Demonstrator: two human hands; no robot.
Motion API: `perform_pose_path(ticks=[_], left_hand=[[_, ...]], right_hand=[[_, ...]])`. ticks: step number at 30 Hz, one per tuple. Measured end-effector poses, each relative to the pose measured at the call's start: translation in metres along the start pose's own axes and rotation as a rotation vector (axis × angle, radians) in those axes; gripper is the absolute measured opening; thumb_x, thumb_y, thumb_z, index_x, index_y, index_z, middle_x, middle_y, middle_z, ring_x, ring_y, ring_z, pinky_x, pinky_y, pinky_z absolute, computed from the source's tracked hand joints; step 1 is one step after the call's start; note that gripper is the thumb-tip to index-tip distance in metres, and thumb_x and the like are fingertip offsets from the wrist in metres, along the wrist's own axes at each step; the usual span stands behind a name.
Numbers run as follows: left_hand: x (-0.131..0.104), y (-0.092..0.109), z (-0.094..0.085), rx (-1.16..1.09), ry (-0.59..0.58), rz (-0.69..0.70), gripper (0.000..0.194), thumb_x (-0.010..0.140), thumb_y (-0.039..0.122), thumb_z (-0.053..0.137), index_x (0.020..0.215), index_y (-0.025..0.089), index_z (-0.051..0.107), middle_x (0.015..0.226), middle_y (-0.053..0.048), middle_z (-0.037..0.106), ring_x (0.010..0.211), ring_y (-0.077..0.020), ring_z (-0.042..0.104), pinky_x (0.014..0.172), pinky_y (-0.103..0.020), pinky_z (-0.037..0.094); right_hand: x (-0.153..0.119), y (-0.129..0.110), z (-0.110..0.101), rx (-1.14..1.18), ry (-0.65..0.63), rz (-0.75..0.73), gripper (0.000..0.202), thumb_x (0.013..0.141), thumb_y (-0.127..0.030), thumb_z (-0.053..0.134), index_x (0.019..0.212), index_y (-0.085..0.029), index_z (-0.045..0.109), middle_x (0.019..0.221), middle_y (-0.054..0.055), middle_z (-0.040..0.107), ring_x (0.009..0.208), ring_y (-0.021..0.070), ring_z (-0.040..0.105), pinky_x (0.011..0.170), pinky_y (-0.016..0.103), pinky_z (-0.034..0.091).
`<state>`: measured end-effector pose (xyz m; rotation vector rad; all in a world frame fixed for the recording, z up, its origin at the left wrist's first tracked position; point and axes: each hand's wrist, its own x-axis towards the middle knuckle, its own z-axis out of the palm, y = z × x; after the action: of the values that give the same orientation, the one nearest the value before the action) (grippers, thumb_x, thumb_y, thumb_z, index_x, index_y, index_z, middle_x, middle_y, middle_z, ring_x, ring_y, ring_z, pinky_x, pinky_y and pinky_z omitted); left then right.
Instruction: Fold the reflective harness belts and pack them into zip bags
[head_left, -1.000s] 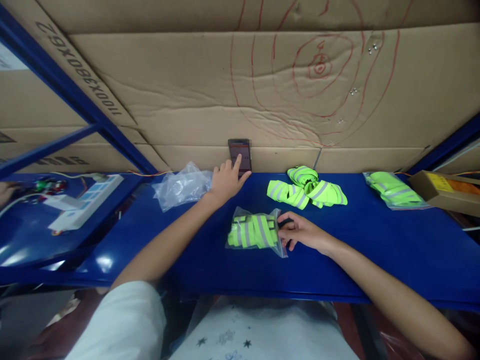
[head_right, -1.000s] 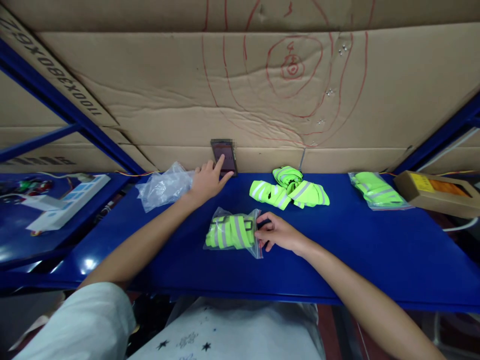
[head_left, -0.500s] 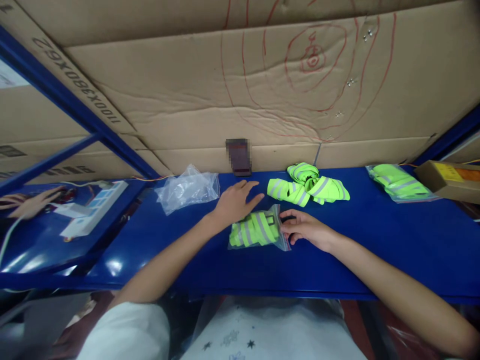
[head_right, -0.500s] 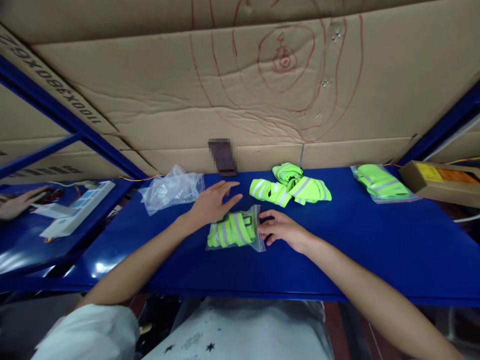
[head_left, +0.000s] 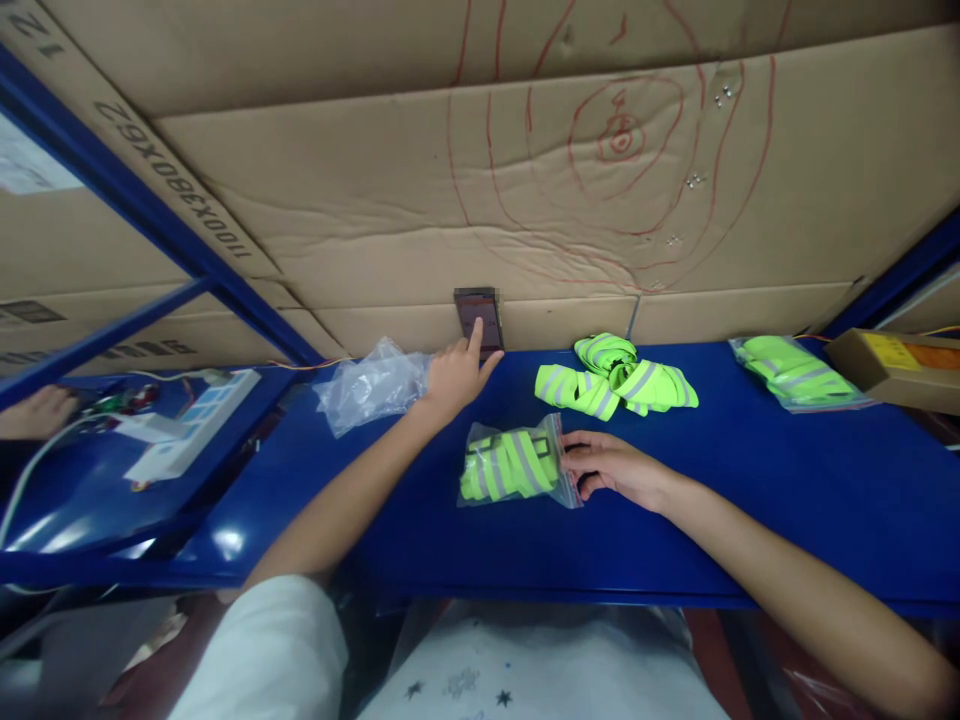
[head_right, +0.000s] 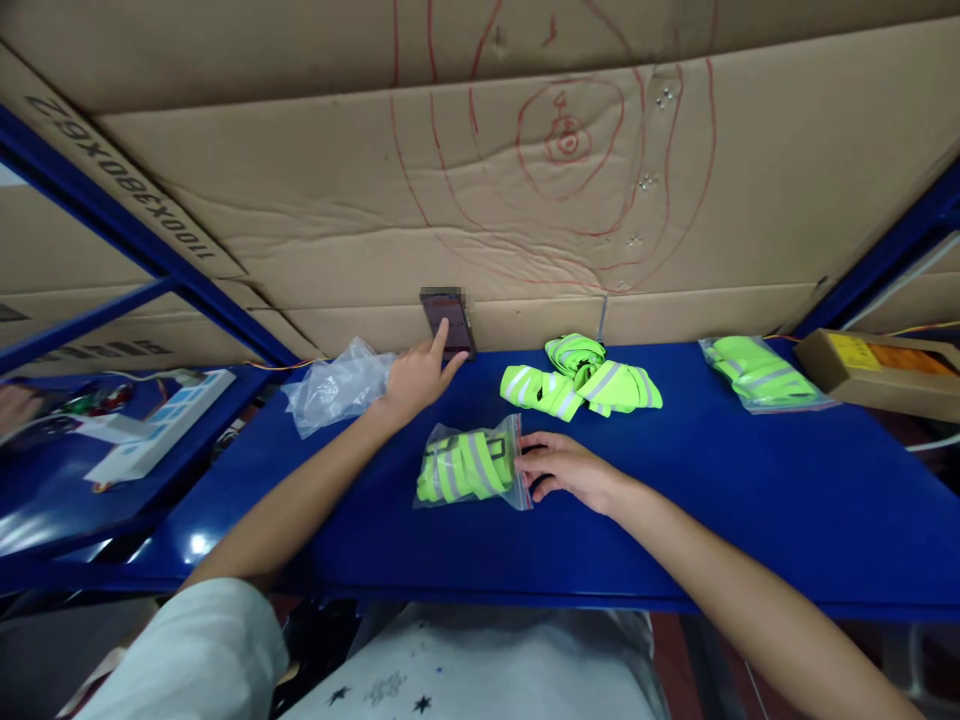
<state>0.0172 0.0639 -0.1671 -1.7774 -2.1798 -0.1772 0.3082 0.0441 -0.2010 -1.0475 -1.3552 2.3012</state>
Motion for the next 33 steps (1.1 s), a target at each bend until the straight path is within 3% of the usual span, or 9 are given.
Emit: perform_pose_path(ticks=[6,11,14,17,20,22,24,28,33], left_hand=[[0.007,-0.004,0.015,-0.013,-0.028,-0.032,0.08,0.106,0.065,0.03,0.166,0.013,0.028,0.12,-0.024,0.073,0.109,-0.0386,0.071,0.09,-0.044,0.053],[0.001,-0.005,0.012,-0.073,-0.03,-0.029,0.08,0.106,0.063,0.033,0.168,0.014,0.022,0.124,-0.024,0.071,0.11,-0.0411,0.071,0.09,-0.047,0.053],[-0.014,-0.004,0.001,-0.139,-0.041,0.001,0.076,0.107,0.059,0.036,0.165,0.011,0.03,0.121,-0.024,0.072,0.108,-0.0401,0.072,0.089,-0.046,0.053],[-0.041,0.006,-0.019,-0.253,-0.085,0.111,0.061,0.108,0.053,0.041,0.154,0.014,0.048,0.114,-0.016,0.075,0.099,-0.0293,0.074,0.084,-0.037,0.053],[-0.076,0.028,-0.043,-0.381,-0.151,0.293,0.037,0.107,0.049,0.047,0.12,0.024,0.072,0.102,-0.003,0.075,0.087,-0.0162,0.072,0.077,-0.026,0.049],[-0.096,0.048,-0.055,-0.442,-0.172,0.387,0.037,0.106,0.049,0.05,0.095,0.022,0.073,0.091,-0.001,0.073,0.08,-0.0141,0.069,0.071,-0.026,0.046],[-0.108,0.066,-0.062,-0.472,-0.176,0.447,0.042,0.102,0.055,0.055,0.085,0.019,0.068,0.084,-0.002,0.071,0.074,-0.0157,0.067,0.065,-0.028,0.041],[-0.11,0.08,-0.07,-0.45,-0.225,0.401,0.05,0.093,0.066,0.065,0.08,0.018,0.064,0.082,-0.003,0.068,0.072,-0.0183,0.064,0.061,-0.029,0.032],[-0.105,0.059,-0.076,-0.684,-0.489,0.368,0.033,0.092,0.049,0.072,0.079,0.019,0.068,0.079,0.002,0.066,0.07,-0.0134,0.059,0.061,-0.026,0.031]], right_hand=[[-0.002,-0.003,0.002,-0.01,-0.001,0.009,0.052,0.075,-0.028,0.086,0.119,-0.013,0.064,0.083,0.003,0.069,0.07,0.0133,0.065,0.055,0.024,0.058],[0.0,-0.002,0.001,-0.017,-0.003,0.007,0.057,0.072,-0.033,0.09,0.118,-0.014,0.064,0.083,0.002,0.068,0.071,0.0133,0.064,0.055,0.024,0.058],[0.001,-0.001,-0.001,-0.022,-0.027,-0.003,0.056,0.069,-0.041,0.093,0.11,-0.014,0.067,0.082,0.002,0.067,0.07,0.0123,0.063,0.055,0.024,0.057],[0.001,0.0,-0.002,-0.031,-0.047,-0.006,0.054,0.068,-0.05,0.093,0.1,-0.013,0.069,0.08,0.003,0.068,0.069,0.0115,0.064,0.057,0.023,0.057],[0.0,-0.001,0.0,-0.041,-0.051,-0.023,0.055,0.066,-0.052,0.094,0.094,-0.013,0.069,0.078,0.004,0.07,0.068,0.0122,0.066,0.057,0.023,0.055],[0.0,-0.001,0.003,-0.052,-0.05,-0.064,0.053,0.064,-0.052,0.095,0.087,-0.013,0.069,0.075,0.003,0.069,0.067,0.0121,0.066,0.056,0.021,0.052],[-0.001,0.001,0.006,-0.061,-0.043,-0.117,0.05,0.063,-0.052,0.095,0.081,-0.013,0.068,0.073,0.002,0.069,0.065,0.0105,0.064,0.055,0.02,0.049],[-0.001,0.006,0.011,-0.081,-0.034,-0.251,0.047,0.072,-0.056,0.089,0.079,-0.015,0.067,0.075,0.001,0.069,0.059,0.0081,0.059,0.055,0.022,0.048],[0.0,0.015,0.018,-0.099,-0.094,-0.307,0.048,0.073,-0.058,0.089,0.08,-0.016,0.067,0.069,0.002,0.069,0.063,0.0121,0.063,0.058,0.024,0.049]])
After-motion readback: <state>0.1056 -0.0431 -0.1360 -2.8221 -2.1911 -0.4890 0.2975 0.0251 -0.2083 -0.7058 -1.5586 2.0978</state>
